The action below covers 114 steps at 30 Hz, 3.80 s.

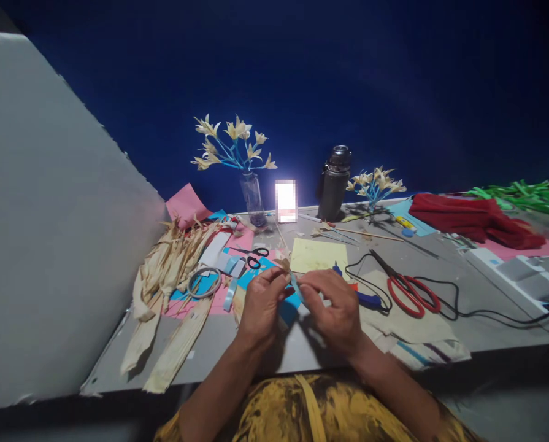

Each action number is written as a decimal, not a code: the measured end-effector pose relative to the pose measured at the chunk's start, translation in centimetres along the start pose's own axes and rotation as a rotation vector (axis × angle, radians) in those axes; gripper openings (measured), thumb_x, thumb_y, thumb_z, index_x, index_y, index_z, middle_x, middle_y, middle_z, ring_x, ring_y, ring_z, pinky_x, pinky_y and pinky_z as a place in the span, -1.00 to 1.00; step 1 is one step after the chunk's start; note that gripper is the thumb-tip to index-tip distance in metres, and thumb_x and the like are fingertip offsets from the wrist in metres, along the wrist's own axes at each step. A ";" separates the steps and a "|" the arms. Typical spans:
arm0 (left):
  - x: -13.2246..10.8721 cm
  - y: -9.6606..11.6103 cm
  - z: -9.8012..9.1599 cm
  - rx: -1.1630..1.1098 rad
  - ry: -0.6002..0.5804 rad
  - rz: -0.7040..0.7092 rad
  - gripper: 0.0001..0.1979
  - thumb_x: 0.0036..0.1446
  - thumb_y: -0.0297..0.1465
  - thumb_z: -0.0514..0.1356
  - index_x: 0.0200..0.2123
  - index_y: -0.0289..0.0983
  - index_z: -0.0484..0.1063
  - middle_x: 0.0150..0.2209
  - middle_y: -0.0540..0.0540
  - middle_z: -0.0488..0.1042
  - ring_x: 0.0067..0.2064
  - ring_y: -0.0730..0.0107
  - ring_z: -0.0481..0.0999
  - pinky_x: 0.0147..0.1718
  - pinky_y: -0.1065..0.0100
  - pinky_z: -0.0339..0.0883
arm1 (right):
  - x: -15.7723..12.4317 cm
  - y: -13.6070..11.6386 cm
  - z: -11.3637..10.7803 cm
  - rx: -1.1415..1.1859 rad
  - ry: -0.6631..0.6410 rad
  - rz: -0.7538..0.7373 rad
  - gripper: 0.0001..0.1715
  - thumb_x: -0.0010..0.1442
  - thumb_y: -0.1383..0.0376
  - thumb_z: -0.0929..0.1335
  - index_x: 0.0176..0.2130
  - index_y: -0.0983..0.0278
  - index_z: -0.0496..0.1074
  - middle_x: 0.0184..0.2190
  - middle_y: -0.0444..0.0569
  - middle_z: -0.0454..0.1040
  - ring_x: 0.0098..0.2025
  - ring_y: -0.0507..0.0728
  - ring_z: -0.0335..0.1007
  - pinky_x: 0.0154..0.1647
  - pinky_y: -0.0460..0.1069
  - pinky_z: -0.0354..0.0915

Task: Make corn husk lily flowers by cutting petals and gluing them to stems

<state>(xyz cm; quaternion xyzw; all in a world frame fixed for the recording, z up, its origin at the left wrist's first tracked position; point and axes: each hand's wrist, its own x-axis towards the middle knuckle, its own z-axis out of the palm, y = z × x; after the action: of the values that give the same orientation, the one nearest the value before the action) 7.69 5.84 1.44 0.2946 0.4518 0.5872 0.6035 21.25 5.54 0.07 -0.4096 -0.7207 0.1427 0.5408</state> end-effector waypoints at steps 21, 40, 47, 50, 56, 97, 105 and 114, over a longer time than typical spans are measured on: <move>0.1 -0.8 -0.1 -0.096 -0.148 0.007 -0.79 -0.09 -0.36 0.40 -0.37 -0.33 0.54 -0.44 0.00 0.47 -0.39 0.49 0.41 -0.31 0.46 0.29 | 0.6 -0.3 -0.3 0.289 -0.174 0.397 -0.81 0.16 0.28 0.39 -0.45 0.30 0.54 -0.51 -0.11 0.52 -0.51 0.01 0.32 -0.50 -0.12 0.17; -0.7 0.0 0.1 0.148 -0.132 0.061 -0.77 -0.13 -0.34 0.44 -0.48 -0.33 0.49 -0.50 0.02 0.46 -0.41 0.48 0.39 -0.33 0.44 0.28 | 1.5 0.0 -2.1 0.160 -0.182 0.268 -0.97 0.10 0.38 0.42 -0.40 0.27 0.48 -0.44 -0.12 0.47 -0.48 0.00 0.28 -0.47 -0.10 0.18; -0.8 0.2 0.0 0.168 -0.206 0.016 -0.76 -0.13 -0.33 0.45 -0.46 -0.34 0.51 -0.45 -0.03 0.50 -0.38 0.46 0.42 -0.30 0.44 0.28 | 0.9 0.8 -1.6 0.488 -0.198 0.443 -0.77 0.14 0.23 0.43 -0.47 0.28 0.41 -0.53 -0.18 0.29 -0.50 -0.01 0.17 -0.50 -0.10 0.12; -0.6 0.5 -0.3 0.083 -0.305 -0.134 -0.72 -0.13 -0.29 0.46 -0.48 -0.36 0.49 -0.52 -0.01 0.46 -0.48 0.54 0.36 -0.40 0.47 0.25 | 0.8 0.9 -1.5 0.667 -0.218 0.479 -0.76 0.13 0.20 0.47 -0.45 0.28 0.43 -0.50 -0.17 0.33 -0.47 0.01 0.27 -0.46 -0.10 0.19; -0.1 1.0 -0.8 -0.015 -0.470 -0.413 -0.68 -0.19 -0.31 0.48 -0.46 -0.39 0.49 -0.47 -0.14 0.54 -0.41 0.37 0.53 -0.34 0.37 0.39 | 0.9 0.9 -1.8 0.878 -0.301 0.547 -0.73 0.08 0.18 0.51 -0.47 0.26 0.43 -0.60 -0.21 0.31 -0.56 0.00 0.25 -0.55 -0.11 0.19; -2.3 -0.2 -0.3 0.281 -0.168 0.070 -0.73 0.10 -0.19 0.26 -0.45 -0.29 0.47 -0.43 -0.06 0.46 -0.36 0.35 0.42 -0.30 0.31 0.34 | -0.8 1.1 -1.3 0.674 0.006 0.708 -0.75 0.06 0.17 0.50 -0.47 0.28 0.47 -0.57 -0.19 0.38 -0.53 0.00 0.22 -0.47 -0.09 0.22; -3.1 -1.3 0.4 0.864 -0.042 0.581 -0.85 -0.04 -0.42 0.34 -0.48 -0.22 0.38 -0.44 -0.01 0.37 -0.35 0.33 0.33 -0.30 0.33 0.16 | -0.8 0.9 -0.7 0.484 0.134 0.675 -0.72 0.07 0.13 0.49 -0.36 0.29 0.50 -0.49 -0.14 0.47 -0.43 0.06 0.32 -0.39 -0.08 0.26; -2.6 -1.0 0.2 0.735 -0.102 0.349 -0.87 0.15 -0.37 0.18 -0.44 -0.23 0.37 -0.47 0.04 0.36 -0.45 0.42 0.29 -0.42 0.39 0.12 | -0.8 0.6 -1.0 0.473 0.167 0.662 -0.75 0.06 0.15 0.49 -0.39 0.29 0.50 -0.47 -0.12 0.51 -0.41 0.07 0.36 -0.34 -0.07 0.29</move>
<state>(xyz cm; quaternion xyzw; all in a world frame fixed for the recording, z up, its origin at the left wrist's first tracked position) 8.57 3.17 1.11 0.5914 0.5445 0.4649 0.3711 22.50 5.06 -0.48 -0.4938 -0.4512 0.4368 0.6016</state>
